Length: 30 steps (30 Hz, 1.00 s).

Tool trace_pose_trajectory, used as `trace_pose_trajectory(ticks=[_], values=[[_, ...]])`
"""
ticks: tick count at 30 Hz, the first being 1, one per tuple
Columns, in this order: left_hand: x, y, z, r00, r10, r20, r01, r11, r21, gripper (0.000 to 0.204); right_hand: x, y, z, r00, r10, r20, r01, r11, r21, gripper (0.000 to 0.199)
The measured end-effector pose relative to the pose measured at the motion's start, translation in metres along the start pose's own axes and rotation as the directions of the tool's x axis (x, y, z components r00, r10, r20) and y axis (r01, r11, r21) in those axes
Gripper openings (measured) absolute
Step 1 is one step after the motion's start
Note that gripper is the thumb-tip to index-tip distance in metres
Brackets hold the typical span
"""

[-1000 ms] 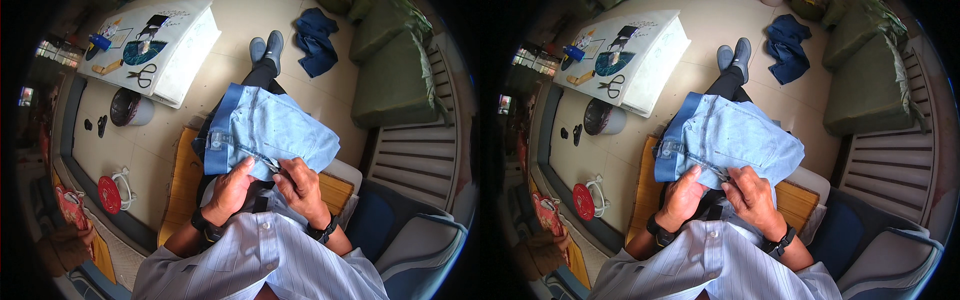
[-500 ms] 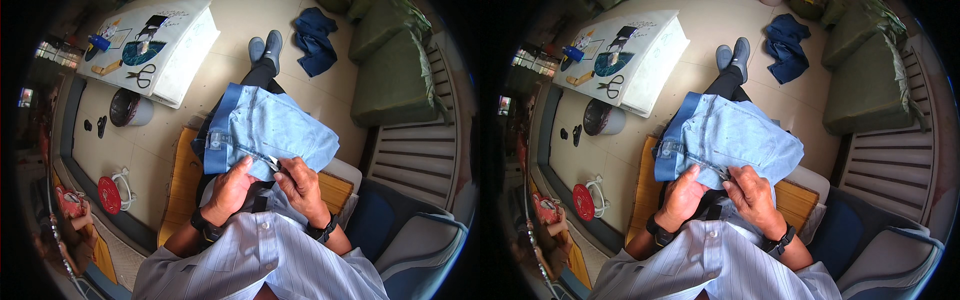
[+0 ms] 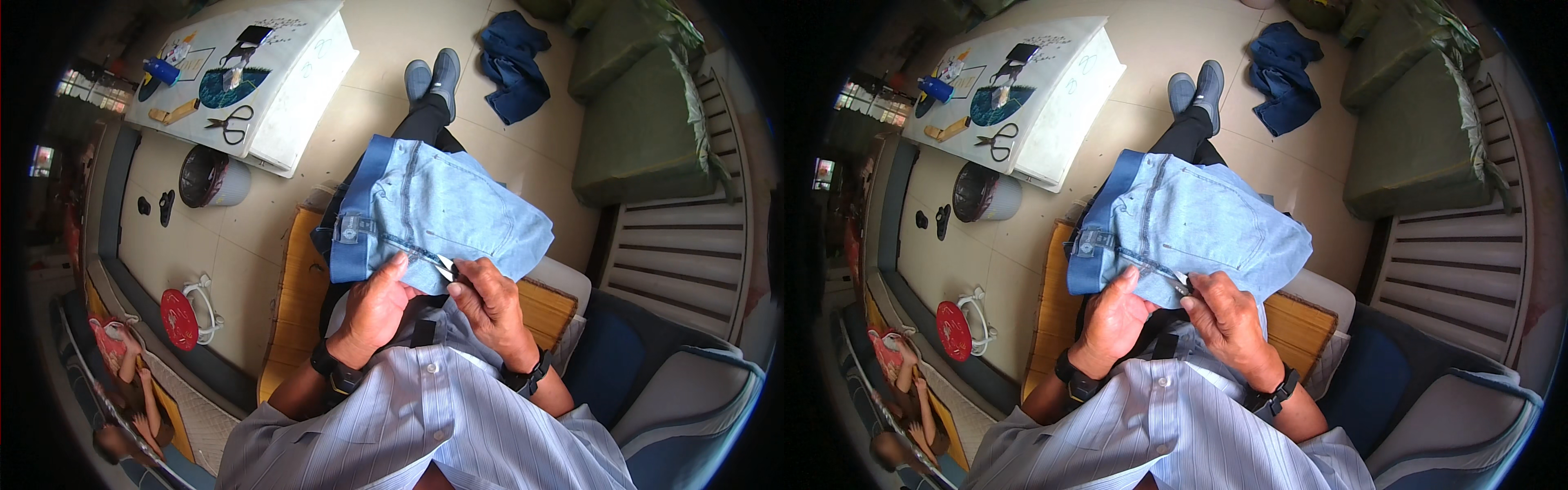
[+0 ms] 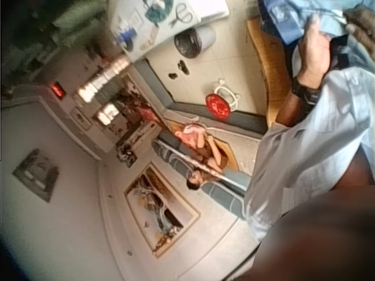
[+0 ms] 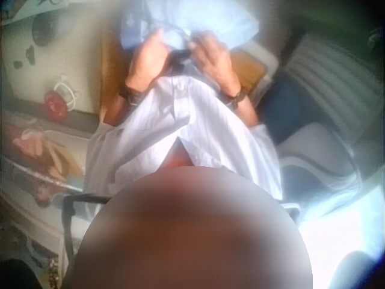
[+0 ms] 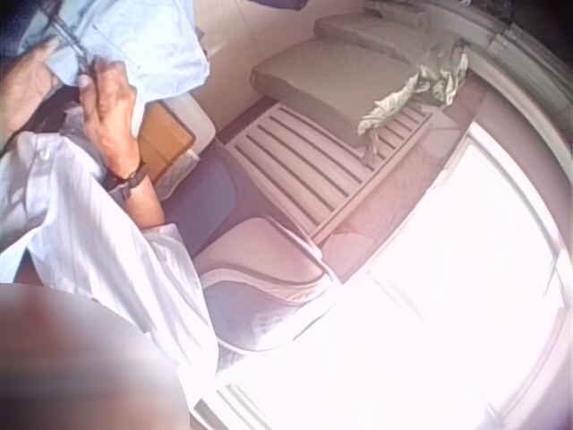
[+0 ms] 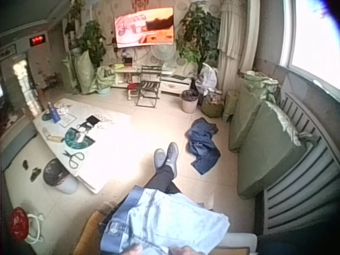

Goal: The person sits on the floor and uses a seam ripper to remove stitching from a pair of light-blue denim shorts. They repeatedly turn the garment, pull away cut threads, and continue along the seams.

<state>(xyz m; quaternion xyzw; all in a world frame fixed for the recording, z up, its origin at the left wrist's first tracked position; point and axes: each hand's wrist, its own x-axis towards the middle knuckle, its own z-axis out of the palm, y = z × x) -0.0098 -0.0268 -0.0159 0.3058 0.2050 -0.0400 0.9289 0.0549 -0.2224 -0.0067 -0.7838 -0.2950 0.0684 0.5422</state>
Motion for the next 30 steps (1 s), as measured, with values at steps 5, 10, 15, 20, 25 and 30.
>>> trace_pose_trajectory(ticks=[5, 10, 15, 20, 25, 30], values=[[0.0005, 0.0001, 0.0021, 1.0, -0.008, -0.01, 0.008, 1.0, -0.01, 0.041, -0.0019, 0.0014, 0.0029, 1.0, 0.008, -0.027, -0.009, 1.0, -0.019, 0.029], [0.0004, -0.0016, 0.0013, 1.0, -0.003, -0.013, 0.003, 1.0, -0.015, 0.041, -0.0017, 0.0002, 0.0049, 0.998, 0.018, -0.061, -0.02, 0.999, -0.031, 0.027], [0.0009, -0.0039, -0.0013, 1.0, -0.004, -0.014, 0.004, 1.0, -0.01, 0.041, 0.0, -0.0029, 0.0063, 0.996, 0.033, -0.083, -0.039, 0.997, -0.066, 0.026], [0.0013, -0.0028, 0.0011, 1.0, -0.01, -0.01, 0.01, 1.0, -0.012, 0.042, 0.0, -0.0017, 0.007, 0.994, 0.026, -0.105, -0.031, 0.999, -0.04, 0.026], [0.0019, -0.0041, -0.0028, 0.999, -0.029, -0.014, 0.029, 0.999, -0.022, 0.043, -0.0015, -0.0043, 0.0042, 0.995, 0.035, -0.088, -0.039, 0.998, -0.042, 0.027], [0.0024, -0.0047, -0.0038, 1.0, -0.021, 0.0, 0.021, 0.999, -0.024, 0.045, -0.0029, -0.0049, 0.0031, 0.995, 0.074, -0.061, -0.076, 0.997, -0.028, 0.029]])
